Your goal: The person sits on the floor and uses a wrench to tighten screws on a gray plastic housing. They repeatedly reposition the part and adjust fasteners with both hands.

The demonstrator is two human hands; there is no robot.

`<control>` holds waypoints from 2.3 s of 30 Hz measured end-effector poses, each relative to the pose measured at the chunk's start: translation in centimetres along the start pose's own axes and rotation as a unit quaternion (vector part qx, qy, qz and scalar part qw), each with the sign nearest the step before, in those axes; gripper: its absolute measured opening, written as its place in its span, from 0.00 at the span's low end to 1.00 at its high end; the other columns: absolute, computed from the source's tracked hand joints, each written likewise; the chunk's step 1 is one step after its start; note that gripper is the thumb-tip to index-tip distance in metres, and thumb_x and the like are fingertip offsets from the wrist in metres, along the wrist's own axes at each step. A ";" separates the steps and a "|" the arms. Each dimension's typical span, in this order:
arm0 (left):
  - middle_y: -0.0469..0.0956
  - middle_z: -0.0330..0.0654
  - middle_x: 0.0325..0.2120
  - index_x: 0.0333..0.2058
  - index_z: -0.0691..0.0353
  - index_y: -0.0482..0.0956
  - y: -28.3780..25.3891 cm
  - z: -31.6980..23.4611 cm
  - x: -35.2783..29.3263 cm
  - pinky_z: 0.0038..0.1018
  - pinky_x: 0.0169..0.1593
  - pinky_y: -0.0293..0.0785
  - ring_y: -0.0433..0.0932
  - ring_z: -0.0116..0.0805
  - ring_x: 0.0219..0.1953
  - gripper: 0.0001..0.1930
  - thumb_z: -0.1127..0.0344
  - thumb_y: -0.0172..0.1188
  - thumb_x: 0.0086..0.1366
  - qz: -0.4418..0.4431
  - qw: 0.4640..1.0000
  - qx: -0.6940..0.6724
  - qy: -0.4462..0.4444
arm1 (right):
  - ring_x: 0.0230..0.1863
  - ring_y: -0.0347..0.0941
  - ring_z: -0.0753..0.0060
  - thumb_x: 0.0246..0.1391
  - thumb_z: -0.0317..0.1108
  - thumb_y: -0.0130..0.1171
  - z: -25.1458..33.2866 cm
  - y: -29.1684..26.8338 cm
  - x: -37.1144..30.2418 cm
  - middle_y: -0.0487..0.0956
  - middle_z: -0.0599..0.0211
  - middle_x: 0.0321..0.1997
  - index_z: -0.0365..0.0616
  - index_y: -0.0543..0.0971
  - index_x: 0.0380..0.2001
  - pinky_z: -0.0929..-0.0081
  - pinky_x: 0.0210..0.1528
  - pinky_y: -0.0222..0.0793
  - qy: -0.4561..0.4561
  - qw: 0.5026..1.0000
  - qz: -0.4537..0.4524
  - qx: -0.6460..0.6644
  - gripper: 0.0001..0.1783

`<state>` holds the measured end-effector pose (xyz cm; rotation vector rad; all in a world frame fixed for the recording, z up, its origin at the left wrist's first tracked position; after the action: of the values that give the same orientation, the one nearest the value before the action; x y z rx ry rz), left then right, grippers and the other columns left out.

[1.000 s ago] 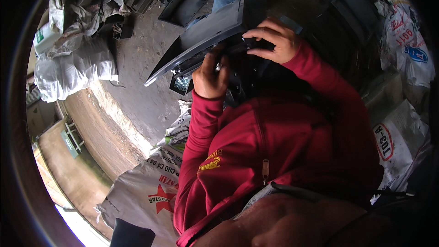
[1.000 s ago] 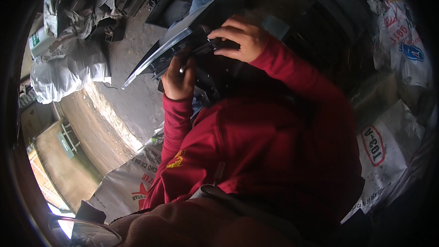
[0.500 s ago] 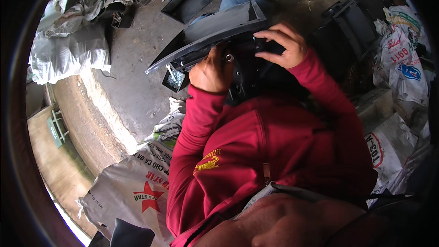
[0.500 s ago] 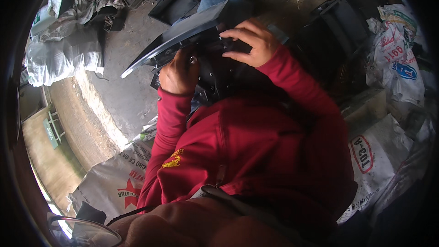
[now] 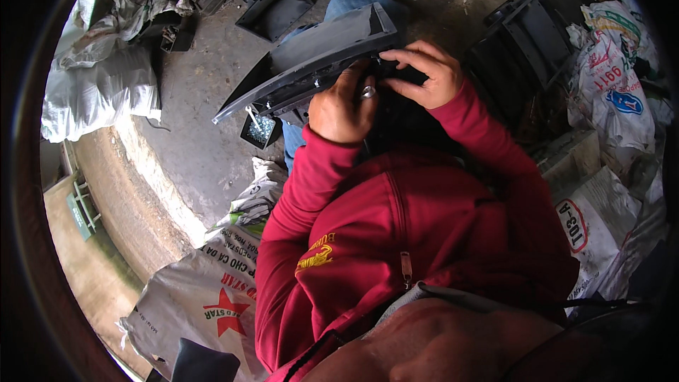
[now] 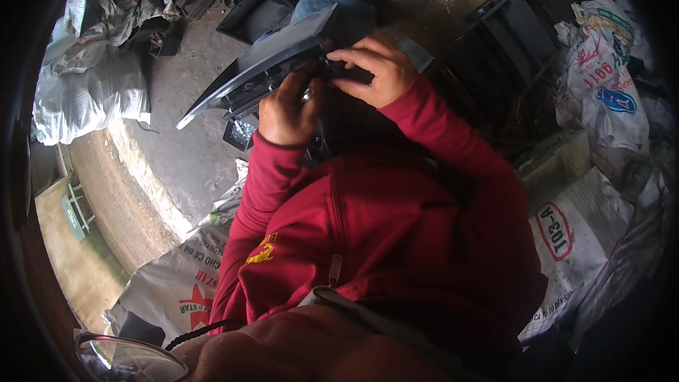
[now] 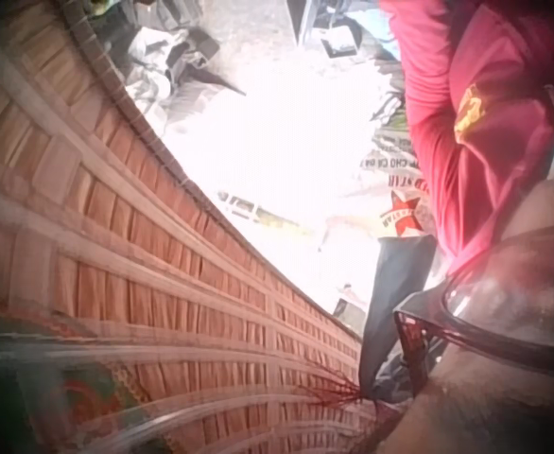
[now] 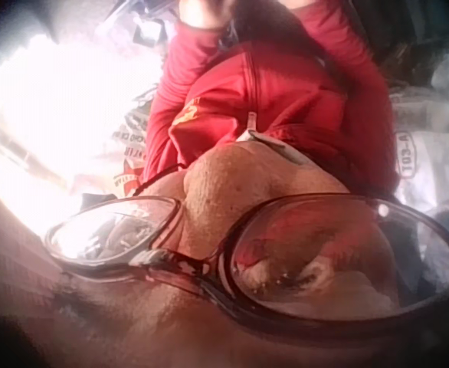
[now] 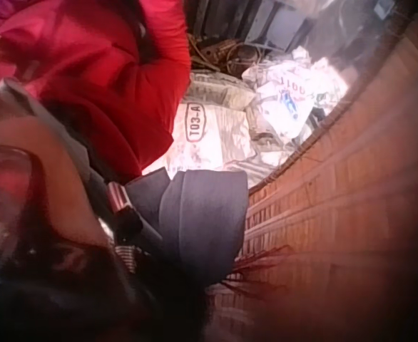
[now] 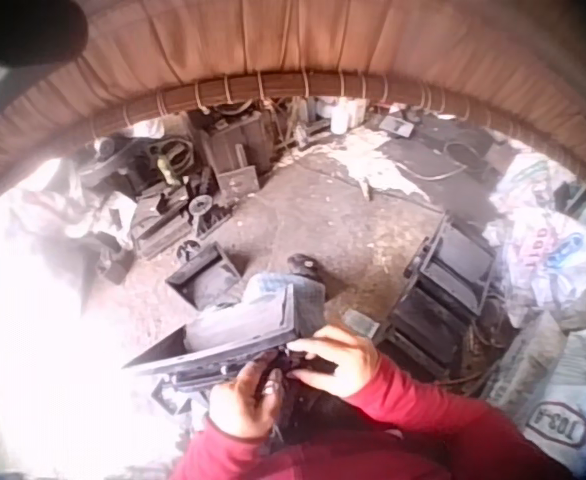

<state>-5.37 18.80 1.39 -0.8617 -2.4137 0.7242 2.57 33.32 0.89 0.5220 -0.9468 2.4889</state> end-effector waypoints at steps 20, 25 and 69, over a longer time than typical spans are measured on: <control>0.80 0.54 0.43 0.54 0.71 0.72 0.5 1.5 -0.3 0.26 0.51 0.71 0.78 0.34 0.48 0.22 0.69 0.59 0.63 0.115 0.940 -0.275 -0.167 | 0.26 0.74 0.81 0.45 0.33 0.72 0.0 0.0 0.2 0.76 0.72 0.27 0.44 0.80 0.45 0.78 0.30 0.72 0.189 0.966 0.099 0.148 0.22; 0.80 0.48 0.40 0.57 0.70 0.68 0.9 1.2 -0.6 0.23 0.48 0.71 0.77 0.29 0.44 0.24 0.70 0.60 0.62 0.111 0.929 -0.322 -0.146 | 0.32 0.75 0.83 0.48 0.26 0.68 0.3 0.2 -0.5 0.78 0.71 0.29 0.43 0.79 0.48 0.81 0.36 0.78 0.206 0.950 0.065 0.227 0.21; 0.79 0.37 0.24 0.61 0.64 0.63 0.5 1.6 -0.9 0.17 0.41 0.67 0.75 0.20 0.31 0.28 0.72 0.58 0.61 0.180 0.955 -0.213 -0.103 | 0.20 0.68 0.82 0.43 0.31 0.72 -0.3 0.2 0.4 0.72 0.76 0.20 0.47 0.82 0.37 0.79 0.23 0.66 0.127 0.991 0.017 0.049 0.15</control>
<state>-5.40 18.03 -0.35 -1.4952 -2.6811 0.4330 2.06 33.45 0.76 0.2121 -0.7438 2.5640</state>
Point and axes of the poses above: each hand's wrist, its own x-axis towards the middle knuckle, its own y-axis out of the palm, z = x × y, the point moved 6 cm from there along x, towards the middle knuckle
